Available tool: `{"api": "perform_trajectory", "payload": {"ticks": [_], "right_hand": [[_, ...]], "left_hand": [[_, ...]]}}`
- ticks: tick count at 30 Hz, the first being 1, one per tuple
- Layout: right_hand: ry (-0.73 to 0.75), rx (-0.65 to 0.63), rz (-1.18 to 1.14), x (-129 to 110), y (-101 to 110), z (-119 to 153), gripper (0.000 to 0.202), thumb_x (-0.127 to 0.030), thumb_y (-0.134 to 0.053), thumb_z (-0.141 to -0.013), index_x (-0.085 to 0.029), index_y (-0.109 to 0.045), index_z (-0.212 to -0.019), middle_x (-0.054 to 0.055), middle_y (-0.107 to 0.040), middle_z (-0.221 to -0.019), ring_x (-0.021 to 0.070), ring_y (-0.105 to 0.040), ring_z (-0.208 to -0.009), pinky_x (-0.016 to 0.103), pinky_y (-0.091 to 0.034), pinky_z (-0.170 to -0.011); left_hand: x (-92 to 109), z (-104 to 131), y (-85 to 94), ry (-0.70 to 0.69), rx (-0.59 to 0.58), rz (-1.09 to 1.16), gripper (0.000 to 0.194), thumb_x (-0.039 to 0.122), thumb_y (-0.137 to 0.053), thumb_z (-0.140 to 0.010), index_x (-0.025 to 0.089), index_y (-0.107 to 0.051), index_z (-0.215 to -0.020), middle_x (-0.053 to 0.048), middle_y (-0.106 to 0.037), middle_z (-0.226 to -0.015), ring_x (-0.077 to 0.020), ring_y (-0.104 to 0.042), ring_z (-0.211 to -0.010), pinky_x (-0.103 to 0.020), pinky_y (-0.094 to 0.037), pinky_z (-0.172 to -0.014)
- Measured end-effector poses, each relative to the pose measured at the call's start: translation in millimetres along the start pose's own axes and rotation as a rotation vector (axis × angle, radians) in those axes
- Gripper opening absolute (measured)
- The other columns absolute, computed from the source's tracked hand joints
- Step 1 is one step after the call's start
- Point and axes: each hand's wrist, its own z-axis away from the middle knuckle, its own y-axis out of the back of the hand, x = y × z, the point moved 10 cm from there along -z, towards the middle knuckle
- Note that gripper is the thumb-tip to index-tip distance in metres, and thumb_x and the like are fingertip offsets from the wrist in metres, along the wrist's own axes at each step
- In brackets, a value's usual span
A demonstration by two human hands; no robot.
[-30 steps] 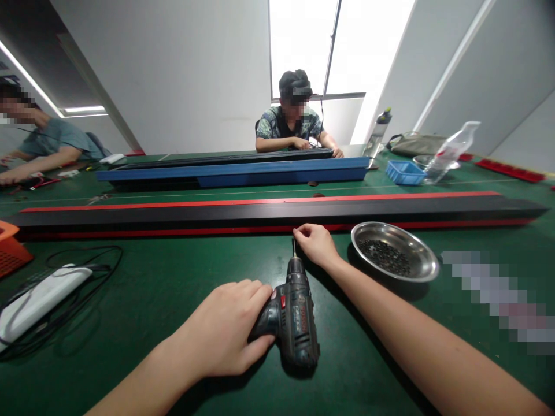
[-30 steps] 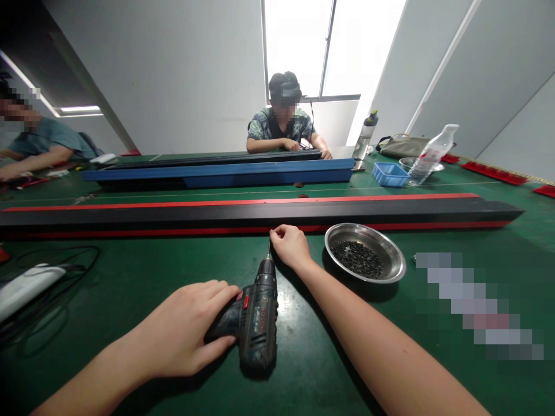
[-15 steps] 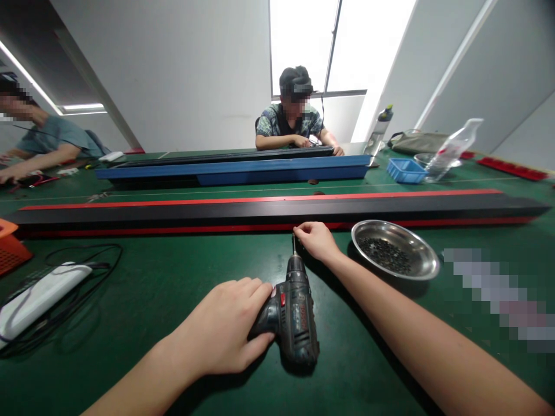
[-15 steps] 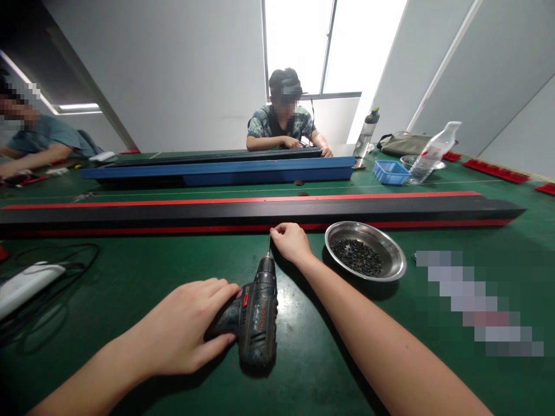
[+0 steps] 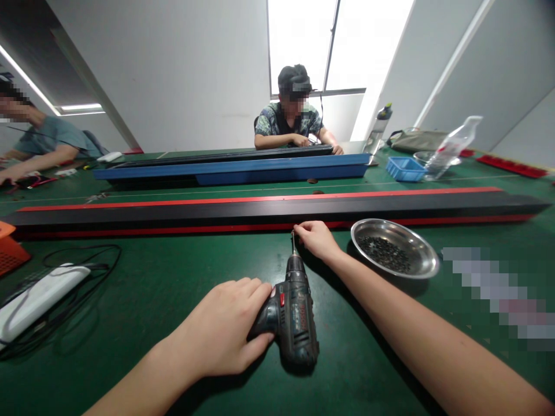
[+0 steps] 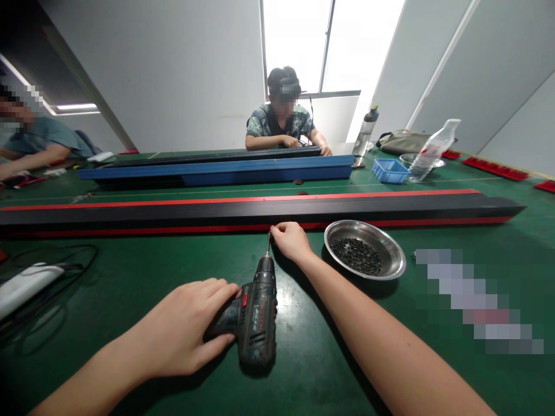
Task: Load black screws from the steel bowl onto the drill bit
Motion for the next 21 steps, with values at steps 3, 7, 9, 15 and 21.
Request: {"api": "perform_trajectory", "payload": {"ticks": [3,7,9,15,21], "right_hand": [[0.003,-0.009,-0.003,0.5,-1.2,-0.7,0.031,-0.039,-0.058,-0.093,-0.019,-0.078,-0.08,0.002,-0.068,-0.064,0.0164,-0.061,-0.061,0.026,-0.04,-0.058],[-0.006,-0.002,-0.038,-0.6,-1.3,2.0,0.033,-0.039,-0.056,-0.094,-0.019,-0.076,-0.077,0.004,-0.07,-0.066,0.0162,-0.063,-0.06,0.026,-0.042,-0.057],[-0.003,0.028,-0.08,-3.5,1.4,5.9,0.036,-0.041,-0.054,-0.096,-0.019,-0.074,-0.076,0.004,-0.071,-0.068,0.0158,-0.064,-0.058,0.026,-0.044,-0.057],[0.06,0.082,-0.246,-16.1,7.1,17.7,0.043,-0.053,-0.05,-0.099,-0.019,-0.072,-0.086,0.005,-0.074,-0.079,0.0141,-0.061,-0.054,0.027,-0.048,-0.054],[0.089,0.065,-0.301,-16.1,5.0,17.5,0.052,-0.063,-0.047,-0.099,-0.019,-0.073,-0.089,0.005,-0.073,-0.081,0.0138,-0.061,-0.055,0.026,-0.048,-0.054]], "left_hand": [[-1.4,0.0,-2.9,-0.006,0.011,0.004,0.038,0.04,-0.063,-0.092,0.024,-0.057,-0.127,-0.007,-0.066,-0.11,-0.0285,-0.063,-0.103,-0.043,-0.052,-0.094],[-3.7,0.8,-3.9,-0.011,0.05,0.004,0.04,0.041,-0.065,-0.091,0.025,-0.057,-0.126,-0.006,-0.066,-0.11,-0.0283,-0.063,-0.102,-0.044,-0.052,-0.093],[-4.0,0.7,-4.2,-0.012,0.046,0.006,0.04,0.041,-0.064,-0.091,0.025,-0.057,-0.127,-0.006,-0.066,-0.11,-0.0284,-0.063,-0.102,-0.044,-0.052,-0.093],[-4.4,-0.2,-3.6,-0.01,0.04,0.002,0.04,0.041,-0.064,-0.092,0.025,-0.057,-0.127,-0.006,-0.066,-0.11,-0.0279,-0.063,-0.103,-0.042,-0.052,-0.093],[-2.5,0.8,-2.7,-0.006,0.022,-0.002,0.039,0.041,-0.064,-0.092,0.024,-0.058,-0.127,-0.006,-0.066,-0.11,-0.0279,-0.063,-0.102,-0.042,-0.053,-0.093]]}}
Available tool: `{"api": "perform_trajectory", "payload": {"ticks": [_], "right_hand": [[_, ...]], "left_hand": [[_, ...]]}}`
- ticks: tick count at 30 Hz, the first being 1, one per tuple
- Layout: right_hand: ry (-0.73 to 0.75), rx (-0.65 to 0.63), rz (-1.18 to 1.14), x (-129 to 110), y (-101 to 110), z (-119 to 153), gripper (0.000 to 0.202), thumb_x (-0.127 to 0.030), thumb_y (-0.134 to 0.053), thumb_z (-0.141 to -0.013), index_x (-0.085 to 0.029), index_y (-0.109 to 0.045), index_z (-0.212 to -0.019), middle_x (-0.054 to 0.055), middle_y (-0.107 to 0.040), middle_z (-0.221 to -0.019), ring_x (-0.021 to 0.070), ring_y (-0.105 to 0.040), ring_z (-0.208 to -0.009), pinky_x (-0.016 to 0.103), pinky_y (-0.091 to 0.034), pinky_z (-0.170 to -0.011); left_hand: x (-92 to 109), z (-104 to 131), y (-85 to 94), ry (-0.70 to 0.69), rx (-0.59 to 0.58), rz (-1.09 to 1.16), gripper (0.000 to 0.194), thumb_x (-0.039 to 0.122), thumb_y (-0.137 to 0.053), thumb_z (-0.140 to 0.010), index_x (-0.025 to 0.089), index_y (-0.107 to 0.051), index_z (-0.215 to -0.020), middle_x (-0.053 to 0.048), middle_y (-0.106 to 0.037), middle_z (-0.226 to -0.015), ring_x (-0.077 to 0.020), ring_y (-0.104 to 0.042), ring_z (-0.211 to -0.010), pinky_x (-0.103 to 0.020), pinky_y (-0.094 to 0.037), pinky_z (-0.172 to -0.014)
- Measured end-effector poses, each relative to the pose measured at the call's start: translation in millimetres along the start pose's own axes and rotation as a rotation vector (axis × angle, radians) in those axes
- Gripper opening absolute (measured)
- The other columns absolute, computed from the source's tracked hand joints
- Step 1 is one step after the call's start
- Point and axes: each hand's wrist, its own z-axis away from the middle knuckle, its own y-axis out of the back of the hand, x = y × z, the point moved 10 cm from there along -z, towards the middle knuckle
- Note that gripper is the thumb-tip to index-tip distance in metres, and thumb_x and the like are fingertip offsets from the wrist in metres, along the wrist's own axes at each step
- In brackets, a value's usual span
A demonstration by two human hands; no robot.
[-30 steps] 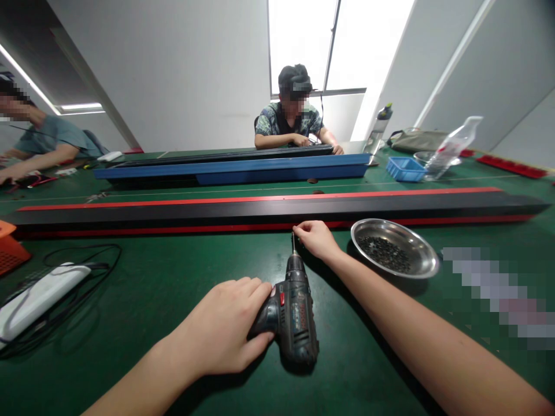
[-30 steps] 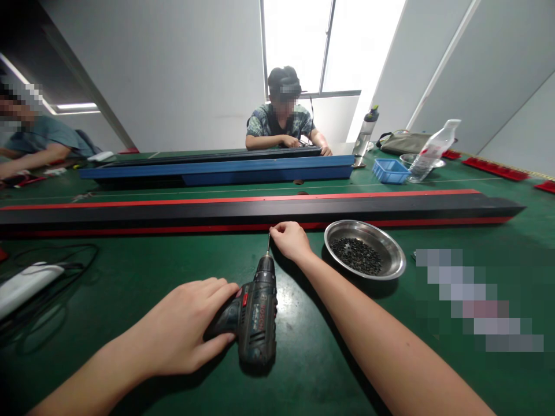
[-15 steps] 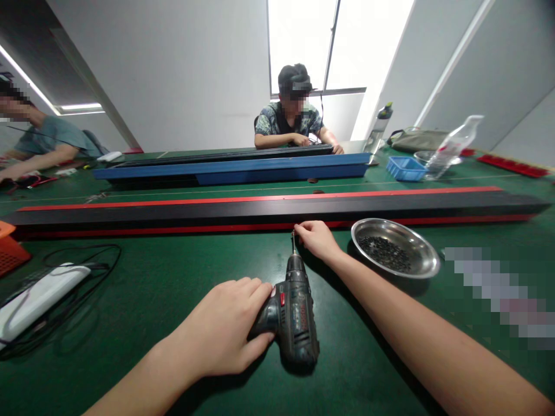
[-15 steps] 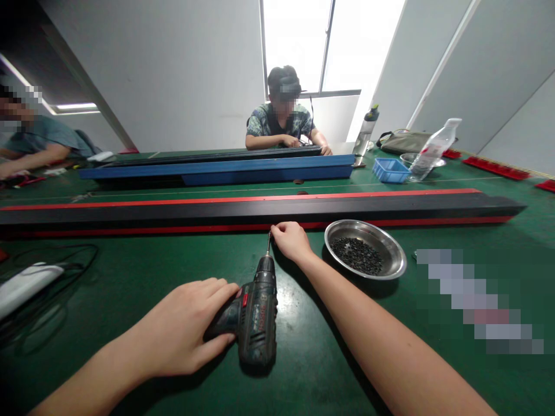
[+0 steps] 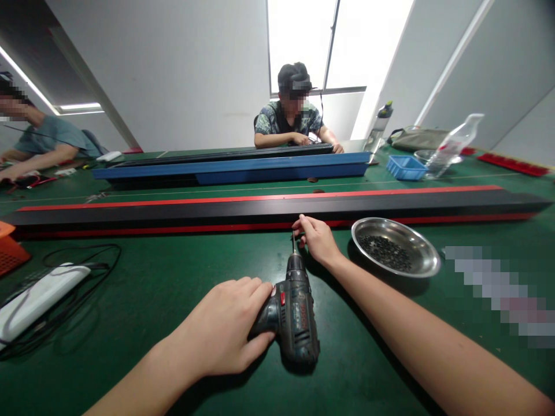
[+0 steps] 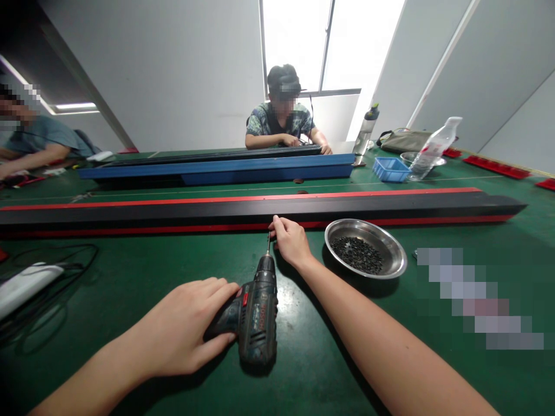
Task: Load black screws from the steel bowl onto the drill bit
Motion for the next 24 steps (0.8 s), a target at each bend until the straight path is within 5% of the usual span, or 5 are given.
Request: {"api": "perform_trajectory", "payload": {"ticks": [24], "right_hand": [[0.048,-0.017,0.078,-11.7,-0.1,4.8,0.067,-0.071,-0.039,-0.101,-0.019,-0.08,-0.087,0.006,-0.077,-0.085,0.0147,-0.063,-0.055,0.03,-0.048,-0.063]], "left_hand": [[-5.6,-0.8,-7.2,-0.019,0.074,0.004,0.042,0.042,-0.065,-0.091,0.026,-0.055,-0.128,-0.005,-0.065,-0.11,-0.0276,-0.062,-0.101,-0.043,-0.05,-0.091]]}}
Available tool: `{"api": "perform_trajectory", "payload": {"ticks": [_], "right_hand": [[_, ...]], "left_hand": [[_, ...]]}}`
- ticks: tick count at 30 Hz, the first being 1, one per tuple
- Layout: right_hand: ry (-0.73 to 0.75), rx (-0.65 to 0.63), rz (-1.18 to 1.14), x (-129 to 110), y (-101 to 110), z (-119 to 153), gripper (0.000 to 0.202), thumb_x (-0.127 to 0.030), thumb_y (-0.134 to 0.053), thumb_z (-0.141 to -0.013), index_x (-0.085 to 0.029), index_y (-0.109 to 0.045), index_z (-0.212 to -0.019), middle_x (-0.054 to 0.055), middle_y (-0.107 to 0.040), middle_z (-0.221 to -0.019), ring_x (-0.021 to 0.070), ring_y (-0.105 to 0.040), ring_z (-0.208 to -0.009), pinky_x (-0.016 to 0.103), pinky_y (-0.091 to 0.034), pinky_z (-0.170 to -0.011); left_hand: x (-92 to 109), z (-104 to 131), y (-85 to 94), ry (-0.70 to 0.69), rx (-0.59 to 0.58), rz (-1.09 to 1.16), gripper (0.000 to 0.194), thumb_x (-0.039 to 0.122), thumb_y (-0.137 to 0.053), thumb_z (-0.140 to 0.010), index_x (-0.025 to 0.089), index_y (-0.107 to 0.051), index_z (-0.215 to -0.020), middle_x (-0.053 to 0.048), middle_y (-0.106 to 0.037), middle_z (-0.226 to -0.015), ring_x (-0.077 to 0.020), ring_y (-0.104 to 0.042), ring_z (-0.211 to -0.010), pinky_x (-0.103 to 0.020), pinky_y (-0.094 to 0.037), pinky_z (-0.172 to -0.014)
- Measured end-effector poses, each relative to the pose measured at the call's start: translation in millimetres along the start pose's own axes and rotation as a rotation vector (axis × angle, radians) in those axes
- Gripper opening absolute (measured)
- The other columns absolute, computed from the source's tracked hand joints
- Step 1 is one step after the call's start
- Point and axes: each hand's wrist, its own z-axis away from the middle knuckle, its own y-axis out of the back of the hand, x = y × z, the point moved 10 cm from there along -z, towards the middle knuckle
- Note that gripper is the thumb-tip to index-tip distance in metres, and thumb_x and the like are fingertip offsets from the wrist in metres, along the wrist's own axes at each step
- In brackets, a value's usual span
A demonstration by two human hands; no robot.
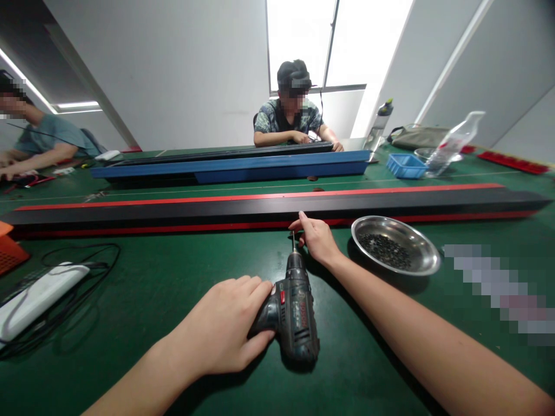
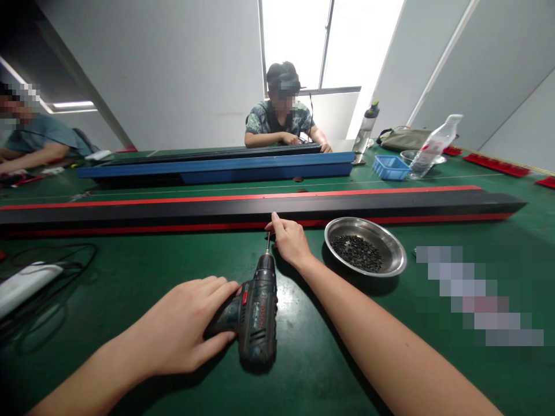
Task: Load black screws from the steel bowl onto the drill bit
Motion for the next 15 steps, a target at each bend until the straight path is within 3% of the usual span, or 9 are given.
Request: {"api": "perform_trajectory", "payload": {"ticks": [9,15], "right_hand": [[-0.007,0.038,0.072,-1.5,4.1,0.9,0.063,-0.064,-0.038,-0.103,-0.019,-0.081,-0.094,0.006,-0.079,-0.088,0.0165,-0.066,-0.058,0.031,-0.048,-0.068],[-0.018,0.124,0.148,-1.2,13.7,0.9,0.058,-0.059,-0.039,-0.104,-0.019,-0.081,-0.098,0.007,-0.077,-0.079,0.0212,-0.071,-0.069,0.032,-0.048,-0.073]], "left_hand": [[1.4,-0.1,0.8,-0.002,0.001,-0.024,0.04,0.043,-0.065,-0.092,0.026,-0.056,-0.127,-0.005,-0.066,-0.108,-0.0276,-0.062,-0.1,-0.042,-0.051,-0.089],[-0.3,-5.2,-4.4,0.016,0.084,-0.114,0.049,0.048,-0.053,-0.1,0.024,-0.049,-0.143,-0.009,-0.066,-0.118,-0.0299,-0.061,-0.104,-0.046,-0.052,-0.089]]}}
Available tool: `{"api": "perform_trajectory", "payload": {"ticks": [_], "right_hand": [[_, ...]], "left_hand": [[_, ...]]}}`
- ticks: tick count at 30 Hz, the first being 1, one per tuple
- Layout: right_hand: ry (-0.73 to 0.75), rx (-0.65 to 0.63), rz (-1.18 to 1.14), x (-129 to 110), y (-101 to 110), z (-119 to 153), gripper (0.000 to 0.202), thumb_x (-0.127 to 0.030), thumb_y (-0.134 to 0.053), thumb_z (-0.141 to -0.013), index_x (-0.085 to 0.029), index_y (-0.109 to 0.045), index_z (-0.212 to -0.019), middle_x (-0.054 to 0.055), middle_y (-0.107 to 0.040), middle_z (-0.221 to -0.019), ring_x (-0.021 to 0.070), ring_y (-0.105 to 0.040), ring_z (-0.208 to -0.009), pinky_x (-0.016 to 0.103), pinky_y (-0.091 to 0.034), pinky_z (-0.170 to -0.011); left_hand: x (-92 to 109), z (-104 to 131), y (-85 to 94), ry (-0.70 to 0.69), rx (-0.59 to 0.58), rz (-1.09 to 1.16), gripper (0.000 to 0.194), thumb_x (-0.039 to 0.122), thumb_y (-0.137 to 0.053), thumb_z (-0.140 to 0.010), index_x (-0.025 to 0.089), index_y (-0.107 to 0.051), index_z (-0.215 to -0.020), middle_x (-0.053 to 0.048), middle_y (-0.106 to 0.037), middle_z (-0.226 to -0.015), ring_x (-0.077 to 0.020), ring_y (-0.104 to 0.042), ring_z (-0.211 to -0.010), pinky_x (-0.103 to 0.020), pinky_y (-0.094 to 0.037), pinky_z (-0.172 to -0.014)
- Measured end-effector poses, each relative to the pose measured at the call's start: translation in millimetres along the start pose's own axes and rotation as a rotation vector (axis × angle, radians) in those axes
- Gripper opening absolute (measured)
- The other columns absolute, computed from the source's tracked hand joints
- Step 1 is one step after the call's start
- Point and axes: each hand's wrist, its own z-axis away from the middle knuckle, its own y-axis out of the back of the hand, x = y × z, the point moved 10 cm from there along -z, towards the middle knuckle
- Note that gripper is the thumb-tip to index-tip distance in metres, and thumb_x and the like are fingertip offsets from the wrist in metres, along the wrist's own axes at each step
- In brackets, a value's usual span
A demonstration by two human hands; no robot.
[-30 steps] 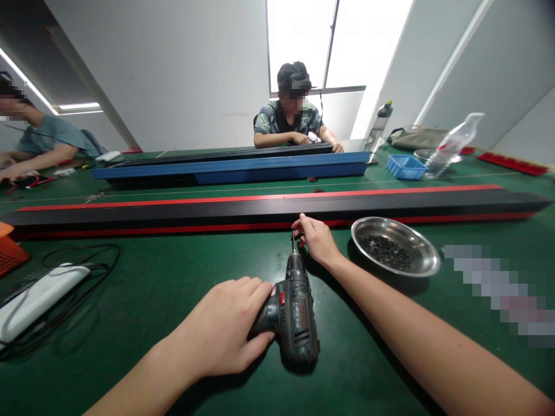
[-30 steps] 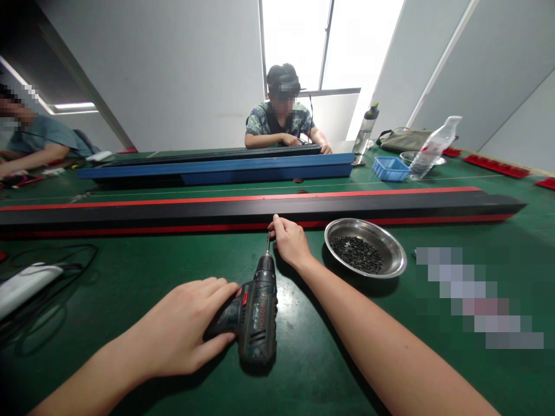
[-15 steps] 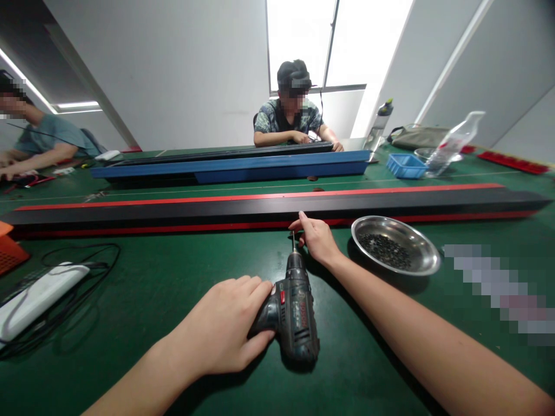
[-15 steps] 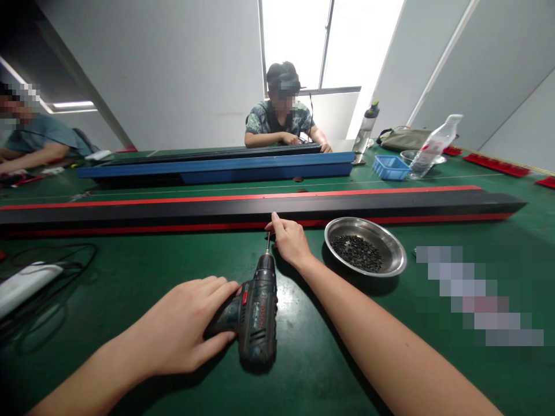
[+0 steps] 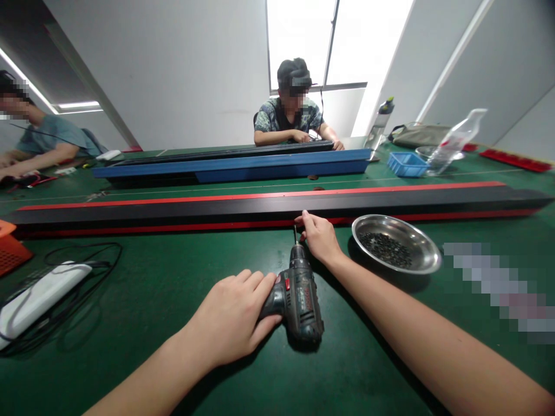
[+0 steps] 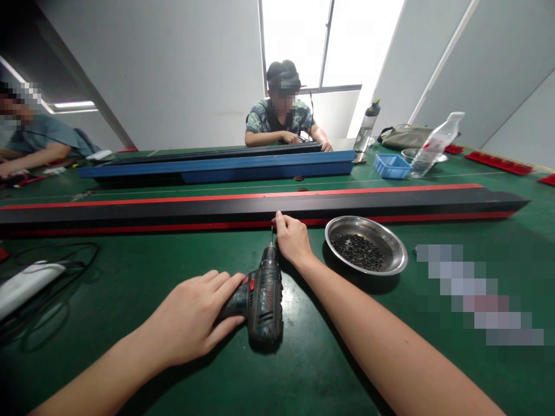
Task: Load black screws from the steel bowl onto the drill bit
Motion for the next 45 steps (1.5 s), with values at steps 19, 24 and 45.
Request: {"api": "perform_trajectory", "payload": {"ticks": [19,24,45], "right_hand": [[0.03,-0.016,0.048,3.6,-4.6,-0.9,0.053,-0.057,-0.042,-0.104,-0.022,-0.08,-0.096,0.008,-0.08,-0.097,0.0221,-0.072,-0.078,0.031,-0.048,-0.073],[0.037,-0.035,0.058,3.6,-6.8,-1.3,0.052,-0.057,-0.042,-0.104,-0.023,-0.08,-0.097,0.008,-0.08,-0.096,0.0223,-0.072,-0.079,0.031,-0.049,-0.073],[0.047,-0.044,0.107,1.0,-7.8,-0.9,0.052,-0.055,-0.042,-0.105,-0.023,-0.081,-0.097,0.008,-0.08,-0.093,0.0224,-0.071,-0.075,0.031,-0.048,-0.072]], "left_hand": [[-4.5,-5.5,-0.7,0.036,0.052,-0.028,0.046,0.048,-0.054,-0.1,0.02,-0.052,-0.136,-0.01,-0.065,-0.116,-0.0299,-0.06,-0.103,-0.047,-0.053,-0.088],[-5.5,-5.8,-1.0,0.037,0.051,-0.021,0.043,0.048,-0.055,-0.099,0.022,-0.053,-0.133,-0.009,-0.065,-0.115,-0.0295,-0.061,-0.103,-0.045,-0.052,-0.088],[-4.8,-7.2,-2.0,0.024,0.035,-0.04,0.044,0.05,-0.054,-0.1,0.02,-0.054,-0.133,-0.01,-0.066,-0.115,-0.0297,-0.061,-0.102,-0.046,-0.053,-0.087]]}}
